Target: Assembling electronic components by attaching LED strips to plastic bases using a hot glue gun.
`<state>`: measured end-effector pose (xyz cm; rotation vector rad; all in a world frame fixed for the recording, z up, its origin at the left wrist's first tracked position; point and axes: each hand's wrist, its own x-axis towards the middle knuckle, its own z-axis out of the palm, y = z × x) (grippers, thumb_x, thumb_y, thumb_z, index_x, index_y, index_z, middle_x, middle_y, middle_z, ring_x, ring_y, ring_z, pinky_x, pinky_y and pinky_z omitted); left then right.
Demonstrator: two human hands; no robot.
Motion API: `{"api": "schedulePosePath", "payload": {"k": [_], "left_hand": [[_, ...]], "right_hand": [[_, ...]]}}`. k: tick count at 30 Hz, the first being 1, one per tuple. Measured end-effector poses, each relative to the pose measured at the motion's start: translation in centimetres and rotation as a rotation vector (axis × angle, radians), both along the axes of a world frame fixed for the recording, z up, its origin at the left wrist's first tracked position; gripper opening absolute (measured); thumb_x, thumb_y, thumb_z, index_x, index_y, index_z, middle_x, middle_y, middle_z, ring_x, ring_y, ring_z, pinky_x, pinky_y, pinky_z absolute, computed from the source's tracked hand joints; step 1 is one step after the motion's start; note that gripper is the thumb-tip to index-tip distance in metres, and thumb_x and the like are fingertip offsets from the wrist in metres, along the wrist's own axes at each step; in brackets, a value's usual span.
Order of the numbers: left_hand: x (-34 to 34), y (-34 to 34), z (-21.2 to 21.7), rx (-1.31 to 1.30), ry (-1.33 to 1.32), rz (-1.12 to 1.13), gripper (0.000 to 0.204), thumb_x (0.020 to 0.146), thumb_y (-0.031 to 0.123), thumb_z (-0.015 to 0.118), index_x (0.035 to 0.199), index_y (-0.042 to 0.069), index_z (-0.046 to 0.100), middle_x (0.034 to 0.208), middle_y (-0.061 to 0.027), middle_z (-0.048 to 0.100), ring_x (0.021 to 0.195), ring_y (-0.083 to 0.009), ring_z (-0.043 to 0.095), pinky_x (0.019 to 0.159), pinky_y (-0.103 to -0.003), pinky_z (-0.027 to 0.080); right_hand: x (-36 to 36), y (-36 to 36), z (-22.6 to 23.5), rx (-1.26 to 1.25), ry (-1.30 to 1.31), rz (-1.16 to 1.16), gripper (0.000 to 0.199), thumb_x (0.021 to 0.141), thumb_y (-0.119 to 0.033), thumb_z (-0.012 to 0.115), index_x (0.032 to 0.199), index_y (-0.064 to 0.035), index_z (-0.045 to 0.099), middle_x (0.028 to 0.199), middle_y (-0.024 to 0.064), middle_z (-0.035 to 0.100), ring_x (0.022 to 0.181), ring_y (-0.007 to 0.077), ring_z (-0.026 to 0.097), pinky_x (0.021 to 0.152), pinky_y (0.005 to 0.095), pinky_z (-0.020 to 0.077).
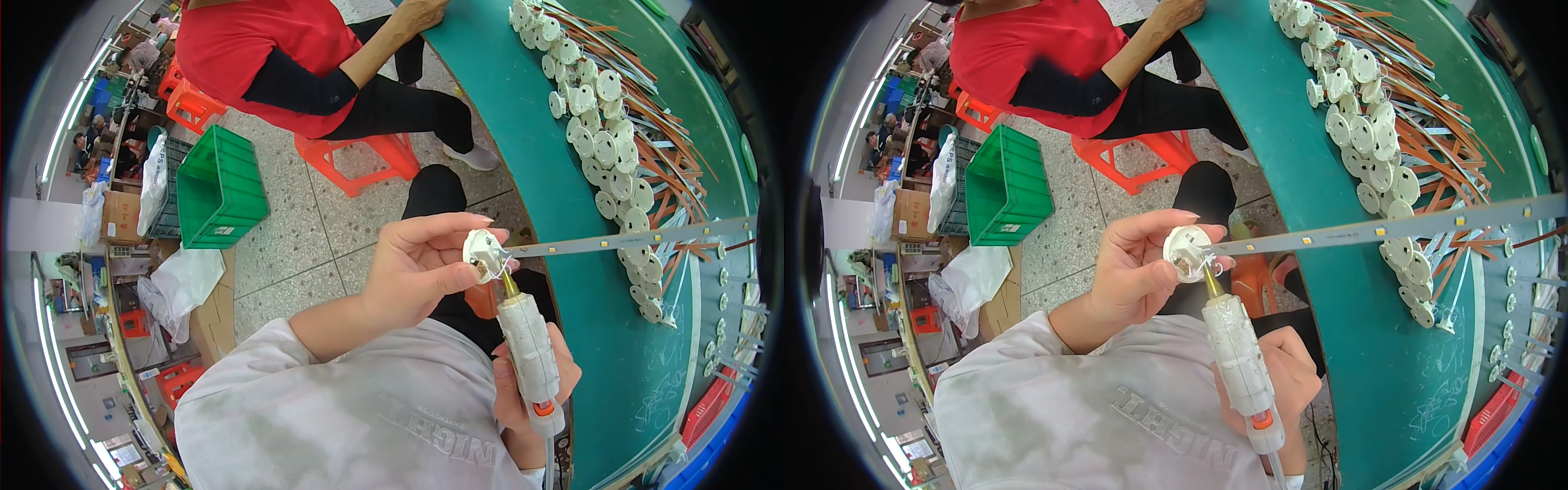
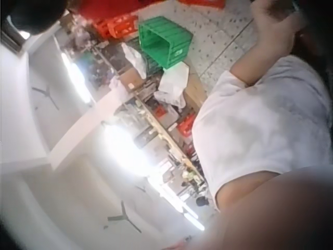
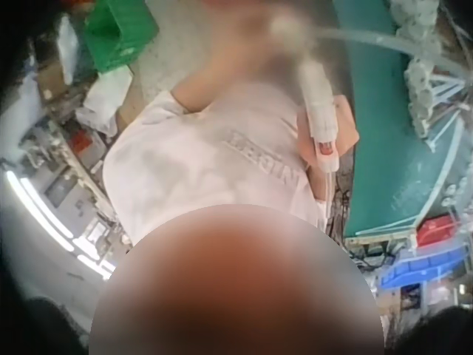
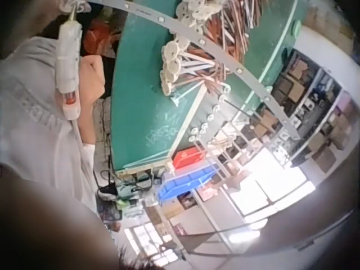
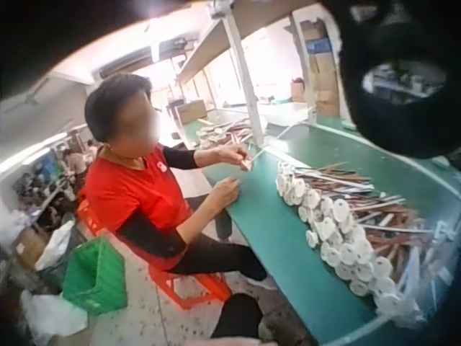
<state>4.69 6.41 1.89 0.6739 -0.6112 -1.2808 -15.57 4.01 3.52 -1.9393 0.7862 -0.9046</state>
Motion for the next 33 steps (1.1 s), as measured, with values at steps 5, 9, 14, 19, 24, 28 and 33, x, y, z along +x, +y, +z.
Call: {"api": "schedulePosePath", "payload": {"k": [5,9,14,19,24,28,33], "left_hand": [[0.08,-0.03,-0.07,-0.026,-0.014,-0.045,0.050,0.089,0.009,0.065,0.134,0.000,0.046,0.125,-0.0288,0.056,0.108,-0.0422,0.061,0.095,-0.051,0.049],[0.07,-0.07,-0.38,-0.071,0.019,-0.061,0.049,0.089,0.007,0.063,0.135,0.001,0.046,0.126,-0.0293,0.055,0.108,-0.0424,0.061,0.095,-0.052,0.049],[-0.08,-0.05,-0.12,-0.046,-0.014,-0.051,0.047,0.088,0.005,0.064,0.132,0.001,0.050,0.127,-0.0293,0.055,0.108,-0.0422,0.061,0.094,-0.052,0.049],[0.06,-0.19,-0.26,-0.077,-0.051,-0.074,0.051,0.083,0.001,0.068,0.130,0.001,0.051,0.127,-0.0281,0.055,0.107,-0.0406,0.062,0.095,-0.053,0.049],[-0.08,-0.10,-0.22,-0.046,-0.050,-0.079,0.054,0.079,-0.003,0.069,0.130,0.000,0.051,0.127,-0.0273,0.055,0.108,-0.0398,0.062,0.096,-0.054,0.049],[-0.13,-0.06,0.17,-0.033,-0.049,-0.093,0.055,0.081,-0.002,0.067,0.132,0.001,0.048,0.128,-0.0272,0.054,0.110,-0.0406,0.061,0.096,-0.053,0.048],[-0.09,0.00,0.39,-0.021,-0.038,-0.109,0.056,0.083,0.001,0.067,0.135,0.001,0.046,0.129,-0.0265,0.054,0.110,-0.0407,0.060,0.097,-0.052,0.048]], "right_hand": [[-0.11,-0.11,0.08,-0.001,0.004,0.006,0.014,0.080,-0.012,0.065,0.086,0.0009,0.066,0.069,0.0089,0.064,0.060,0.0209,0.057,0.052,0.0277,0.0444],[-0.06,-0.02,0.26,0.016,-0.002,-0.007,0.013,0.080,-0.011,0.065,0.085,0.0013,0.066,0.068,0.0090,0.063,0.059,0.0210,0.057,0.052,0.0277,0.0442],[-0.09,-0.20,0.44,0.003,0.005,0.001,0.013,0.079,-0.008,0.064,0.086,0.0024,0.065,0.068,0.0090,0.062,0.059,0.0213,0.057,0.051,0.0277,0.0436],[-0.22,-0.15,0.47,-0.009,-0.028,0.021,0.014,0.077,-0.004,0.063,0.088,0.0043,0.065,0.070,0.0103,0.062,0.059,0.0223,0.056,0.052,0.0277,0.0434],[-0.22,-0.24,0.90,0.009,-0.008,0.008,0.015,0.077,0.000,0.063,0.091,0.0058,0.064,0.074,0.0128,0.062,0.060,0.0227,0.056,0.053,0.0280,0.0437],[-0.30,-0.11,0.73,-0.009,-0.029,-0.016,0.015,0.078,-0.001,0.063,0.091,0.0057,0.064,0.074,0.0127,0.062,0.060,0.0226,0.057,0.053,0.0281,0.0439],[-0.51,0.05,0.66,0.021,-0.029,-0.007,0.012,0.078,-0.002,0.064,0.088,0.0050,0.064,0.072,0.0116,0.062,0.061,0.0229,0.057,0.053,0.0286,0.0441]]}}
